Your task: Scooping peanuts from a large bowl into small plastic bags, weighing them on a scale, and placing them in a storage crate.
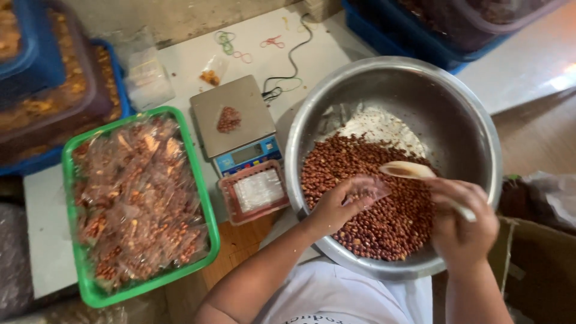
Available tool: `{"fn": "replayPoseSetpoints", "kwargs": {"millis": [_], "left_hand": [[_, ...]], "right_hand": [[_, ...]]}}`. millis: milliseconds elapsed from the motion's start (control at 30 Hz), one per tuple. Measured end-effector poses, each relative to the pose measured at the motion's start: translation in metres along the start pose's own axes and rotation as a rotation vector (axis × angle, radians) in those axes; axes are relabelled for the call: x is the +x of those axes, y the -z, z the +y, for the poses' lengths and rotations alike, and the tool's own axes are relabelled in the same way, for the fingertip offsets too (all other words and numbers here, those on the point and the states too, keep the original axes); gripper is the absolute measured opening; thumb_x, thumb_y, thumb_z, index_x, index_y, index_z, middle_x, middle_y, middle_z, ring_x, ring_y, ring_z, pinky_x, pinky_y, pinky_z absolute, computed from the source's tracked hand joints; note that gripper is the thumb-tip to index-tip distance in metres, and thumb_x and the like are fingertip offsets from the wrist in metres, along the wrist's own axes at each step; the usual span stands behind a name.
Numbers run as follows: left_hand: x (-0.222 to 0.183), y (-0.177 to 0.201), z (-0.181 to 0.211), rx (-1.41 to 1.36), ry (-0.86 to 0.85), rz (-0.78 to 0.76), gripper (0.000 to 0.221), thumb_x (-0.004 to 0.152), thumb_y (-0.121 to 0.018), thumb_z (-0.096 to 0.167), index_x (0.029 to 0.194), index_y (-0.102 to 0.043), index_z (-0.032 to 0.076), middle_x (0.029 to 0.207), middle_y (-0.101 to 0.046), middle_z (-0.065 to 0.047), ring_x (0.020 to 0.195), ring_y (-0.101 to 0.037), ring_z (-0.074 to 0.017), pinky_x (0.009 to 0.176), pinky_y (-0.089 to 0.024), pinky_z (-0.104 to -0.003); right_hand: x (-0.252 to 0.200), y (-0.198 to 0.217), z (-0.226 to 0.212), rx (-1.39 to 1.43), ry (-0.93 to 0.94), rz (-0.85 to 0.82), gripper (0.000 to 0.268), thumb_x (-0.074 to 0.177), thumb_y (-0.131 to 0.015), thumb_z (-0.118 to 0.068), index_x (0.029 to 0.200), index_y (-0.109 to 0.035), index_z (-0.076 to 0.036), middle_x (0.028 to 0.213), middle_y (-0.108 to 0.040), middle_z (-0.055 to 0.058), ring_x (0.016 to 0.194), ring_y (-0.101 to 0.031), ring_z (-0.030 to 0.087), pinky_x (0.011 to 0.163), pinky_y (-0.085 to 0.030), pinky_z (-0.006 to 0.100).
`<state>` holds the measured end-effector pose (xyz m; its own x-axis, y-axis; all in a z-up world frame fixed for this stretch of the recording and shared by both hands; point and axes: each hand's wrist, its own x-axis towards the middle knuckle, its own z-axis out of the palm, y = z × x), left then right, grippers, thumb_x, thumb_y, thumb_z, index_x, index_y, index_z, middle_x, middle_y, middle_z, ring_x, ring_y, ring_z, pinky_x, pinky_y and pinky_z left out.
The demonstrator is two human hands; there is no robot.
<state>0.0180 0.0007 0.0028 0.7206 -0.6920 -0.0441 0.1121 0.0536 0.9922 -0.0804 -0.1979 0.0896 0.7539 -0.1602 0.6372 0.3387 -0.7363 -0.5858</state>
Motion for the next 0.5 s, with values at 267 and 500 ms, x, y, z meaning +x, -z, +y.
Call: {"fn": "replayPoseSetpoints", "kwargs": {"millis": [267,500], "left_hand": [[-0.018,0.14,0.003,0.235,-0.399,0.563,0.013,0.104,-0.056,0.008,0.107,-0.068,0.007,0.109,-0.075,-0.011,0.105,-0.072,-0.0249,0.099,-0.062,-0.037],[0.004,0.27,-0.05,1.49,-0.068,0.5,0.064,0.101,-0.055,0.014,0.158,-0.031,-0.003,0.167,-0.025,-0.017,0.155,-0.02,-0.0357,0.128,-0.022,-0.044]], "right_hand": [[-0.061,-0.004,0.06,0.176,-0.384,0.153,0.014,0.123,-0.056,0.003,0.133,-0.064,0.008,0.124,-0.068,0.018,0.095,-0.063,0.017,0.09,-0.052,0.025],[-0.061,0.0,0.048,0.145,-0.559,0.235,0.02,0.129,-0.049,0.005,0.136,-0.068,0.005,0.097,-0.062,0.015,0.081,-0.058,0.015,0.081,-0.049,0.023]]}}
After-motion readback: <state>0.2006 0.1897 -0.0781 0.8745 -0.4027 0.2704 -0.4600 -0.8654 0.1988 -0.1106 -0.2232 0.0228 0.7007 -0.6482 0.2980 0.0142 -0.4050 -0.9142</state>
